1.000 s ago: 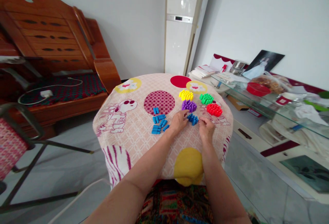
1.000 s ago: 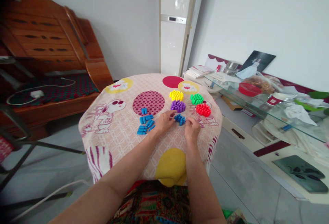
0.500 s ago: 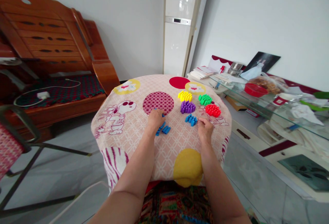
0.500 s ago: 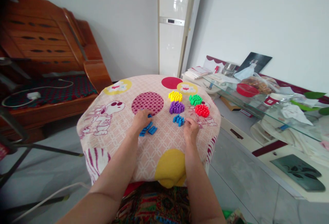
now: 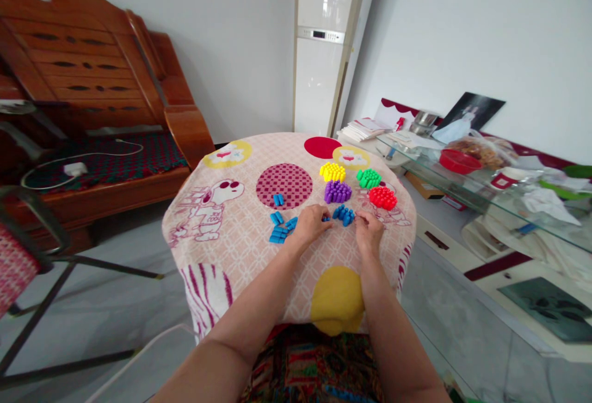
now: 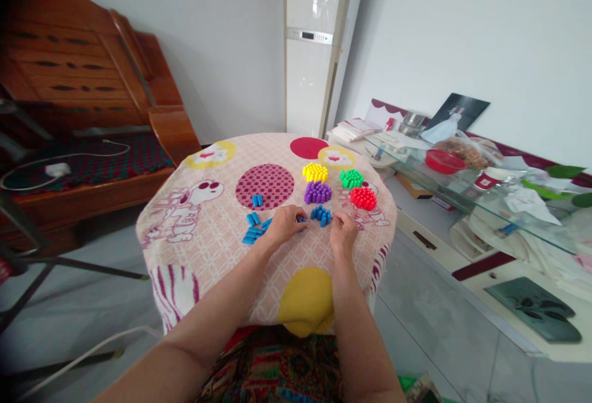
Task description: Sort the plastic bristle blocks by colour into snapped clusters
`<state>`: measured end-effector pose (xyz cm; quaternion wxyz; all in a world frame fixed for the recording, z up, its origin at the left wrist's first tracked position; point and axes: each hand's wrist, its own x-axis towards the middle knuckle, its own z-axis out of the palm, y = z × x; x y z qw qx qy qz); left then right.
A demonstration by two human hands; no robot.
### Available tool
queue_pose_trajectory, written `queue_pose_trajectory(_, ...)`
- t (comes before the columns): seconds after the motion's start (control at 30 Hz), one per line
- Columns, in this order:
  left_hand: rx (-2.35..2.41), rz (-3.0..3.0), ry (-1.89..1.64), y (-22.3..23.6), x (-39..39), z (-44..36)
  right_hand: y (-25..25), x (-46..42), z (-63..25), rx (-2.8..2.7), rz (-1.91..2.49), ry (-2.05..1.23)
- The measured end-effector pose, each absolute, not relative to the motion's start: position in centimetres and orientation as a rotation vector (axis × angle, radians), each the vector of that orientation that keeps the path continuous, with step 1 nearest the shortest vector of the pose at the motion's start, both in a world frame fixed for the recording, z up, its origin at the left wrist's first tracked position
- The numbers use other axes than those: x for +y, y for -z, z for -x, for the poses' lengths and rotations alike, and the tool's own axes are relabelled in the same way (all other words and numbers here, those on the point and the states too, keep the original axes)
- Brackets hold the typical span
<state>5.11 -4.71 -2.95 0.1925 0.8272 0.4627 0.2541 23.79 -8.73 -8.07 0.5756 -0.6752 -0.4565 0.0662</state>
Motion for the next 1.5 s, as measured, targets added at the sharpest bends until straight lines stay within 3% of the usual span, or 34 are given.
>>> queue_pose_trajectory(0.43,1.169,-2.198,-0.974,3.8,-5.3,-6.7,8.0,-8.8,-23.8,-1.081,1.592,-0.169)
queue_pose_trajectory(1.0,1.237,-2.222,-0.937,3.5,-5.2,-7.6,8.2,-8.8,-23.9,-1.102,1.57,-0.129)
queue_pose_trajectory(1.1,1.381,-2.281,-0.842,2.5,-4.8,-5.3,8.4,-8.7,-23.9,-1.086,1.577,-0.143)
queue_pose_trajectory(1.33,1.612,-2.446,-0.235,0.2,-4.2,0.8,8.4,-8.5,-23.8,-1.06,1.574,-0.182)
queue_pose_trajectory(1.5,1.561,-2.454,-0.265,0.3,-4.4,0.8,8.1,-8.6,-23.8,-1.067,1.567,-0.185)
